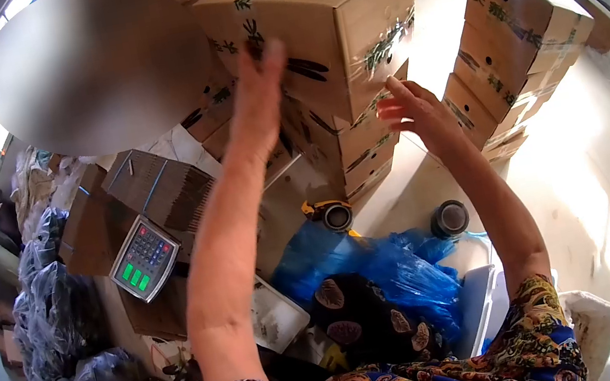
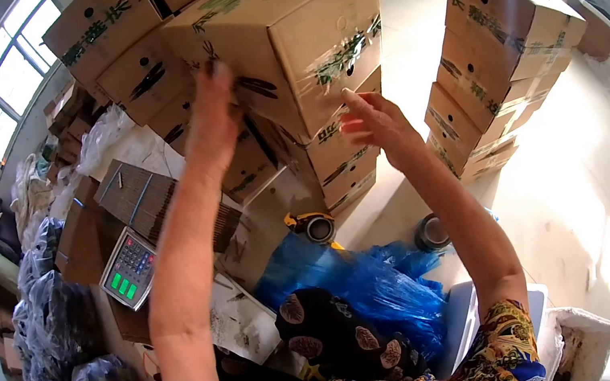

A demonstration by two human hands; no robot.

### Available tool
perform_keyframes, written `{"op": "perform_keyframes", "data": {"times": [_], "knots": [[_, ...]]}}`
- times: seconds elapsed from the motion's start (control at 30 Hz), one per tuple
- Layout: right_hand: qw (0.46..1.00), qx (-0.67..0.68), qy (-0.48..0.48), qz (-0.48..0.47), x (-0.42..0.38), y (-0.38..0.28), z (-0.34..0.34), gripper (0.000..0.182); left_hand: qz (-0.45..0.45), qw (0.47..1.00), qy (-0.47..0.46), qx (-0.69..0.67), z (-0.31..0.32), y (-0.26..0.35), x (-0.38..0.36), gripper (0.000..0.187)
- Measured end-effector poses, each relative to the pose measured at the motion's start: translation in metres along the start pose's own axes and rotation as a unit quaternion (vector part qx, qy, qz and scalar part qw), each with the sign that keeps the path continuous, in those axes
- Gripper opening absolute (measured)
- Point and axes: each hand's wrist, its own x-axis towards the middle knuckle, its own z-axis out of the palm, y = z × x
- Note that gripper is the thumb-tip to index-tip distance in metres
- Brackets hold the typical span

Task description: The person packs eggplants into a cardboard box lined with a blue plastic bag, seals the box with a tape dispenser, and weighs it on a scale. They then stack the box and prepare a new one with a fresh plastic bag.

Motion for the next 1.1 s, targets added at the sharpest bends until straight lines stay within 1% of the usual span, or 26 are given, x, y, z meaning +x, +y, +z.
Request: {"op": "perform_keyframes", "data": {"times": [0.07,0.1,0.17,0.2,0.23,0.27,0.3,0.33,0.37,0.43,0.47,0.5,0.57,0.6,0.7,0.73,0.8,0.83,0.87,0.9,0.97,1.0,1.07,1.1], "knots": [[0.996,-0.07,0.054,-0.029,0.026,0.015,-0.007,0.068,0.046,0.997,-0.023,0.063,0.013,-0.02,-0.024,0.127],[0.99,-0.106,0.078,-0.043,0.04,0.023,-0.012,0.065,0.052,0.998,-0.024,0.009,0.018,-0.025,-0.027,0.128],[0.972,-0.035,0.213,-0.095,0.066,0.034,-0.038,0.069,0.066,0.993,-0.017,-0.101,0.027,-0.032,-0.03,0.131],[0.957,-0.023,0.252,-0.142,0.075,0.03,-0.046,0.075,0.027,0.988,-0.017,-0.153,0.03,-0.033,-0.03,0.123],[0.938,-0.01,0.29,-0.19,0.082,0.021,-0.051,0.082,0.026,0.988,0.026,-0.152,0.032,-0.041,-0.02,0.119],[0.956,-0.01,0.219,-0.197,0.087,0.014,-0.056,0.077,0.021,0.986,0.067,-0.153,0.036,-0.056,-0.006,0.116],[0.968,-0.008,0.149,-0.202,0.09,0.007,-0.06,0.072,0.028,0.986,0.086,-0.142,0.04,-0.061,0.003,0.114],[0.975,-0.054,0.06,-0.207,0.098,0.006,-0.063,0.068,0.051,0.988,0.091,-0.114,0.046,-0.061,0.003,0.112],[0.978,-0.047,0.03,-0.2,0.119,0.008,-0.058,0.058,0.076,0.989,0.098,-0.08,0.052,-0.06,0.003,0.11],[0.986,0.025,0.028,-0.165,0.122,0.011,-0.065,0.047,0.105,0.989,0.108,-0.008,0.058,-0.064,0.002,0.108],[0.979,0.042,0.076,-0.184,0.114,0.012,-0.059,0.038,0.099,0.989,0.11,0.004,0.057,-0.066,0.004,0.11],[0.974,0.019,0.072,-0.212,0.11,0.016,-0.06,0.042,0.1,0.991,0.087,-0.018,0.049,-0.071,0.013,0.11],[0.977,0.029,0.066,-0.2,0.111,0.023,-0.062,0.056,0.091,0.993,0.03,-0.062,0.039,-0.081,0.028,0.11],[0.973,0.016,0.109,-0.203,0.111,0.022,-0.056,0.055,0.083,0.993,-0.005,-0.08,0.033,-0.071,0.029,0.108],[0.977,-0.026,0.068,-0.201,0.111,0.006,-0.053,0.052,0.12,0.987,0.017,-0.101,0.043,-0.073,0.033,0.106],[0.981,-0.029,0.038,-0.189,0.119,0.009,-0.062,0.046,0.13,0.987,0.032,-0.087,0.048,-0.077,0.03,0.105],[0.983,-0.005,0.052,-0.177,0.134,0.012,-0.071,0.041,0.15,0.985,0.066,-0.061,0.056,-0.087,0.023,0.102],[0.985,0.005,0.056,-0.165,0.14,0.016,-0.075,0.038,0.162,0.983,0.068,-0.046,0.055,-0.092,0.032,0.099],[0.984,0.026,0.056,-0.168,0.149,0.022,-0.081,0.035,0.166,0.983,0.076,-0.033,0.05,-0.097,0.047,0.096],[0.979,0.043,0.062,-0.191,0.163,0.031,-0.082,0.034,0.159,0.983,0.084,-0.019,0.046,-0.111,0.052,0.093],[0.968,-0.045,0.078,-0.234,0.156,0.034,-0.078,0.046,0.14,0.985,0.064,-0.078,0.031,-0.081,0.033,0.072],[0.953,-0.101,0.109,-0.265,0.147,0.035,-0.07,0.055,0.111,0.992,0.033,-0.053,0.02,-0.073,0.024,0.076],[0.935,-0.116,0.201,-0.268,0.101,0.052,-0.04,0.059,0.059,0.997,-0.041,-0.003,-0.009,-0.072,0.005,0.082],[0.94,-0.108,0.228,-0.231,0.078,0.061,-0.029,0.057,0.043,0.998,-0.043,0.013,-0.026,-0.086,-0.014,0.08]]}}
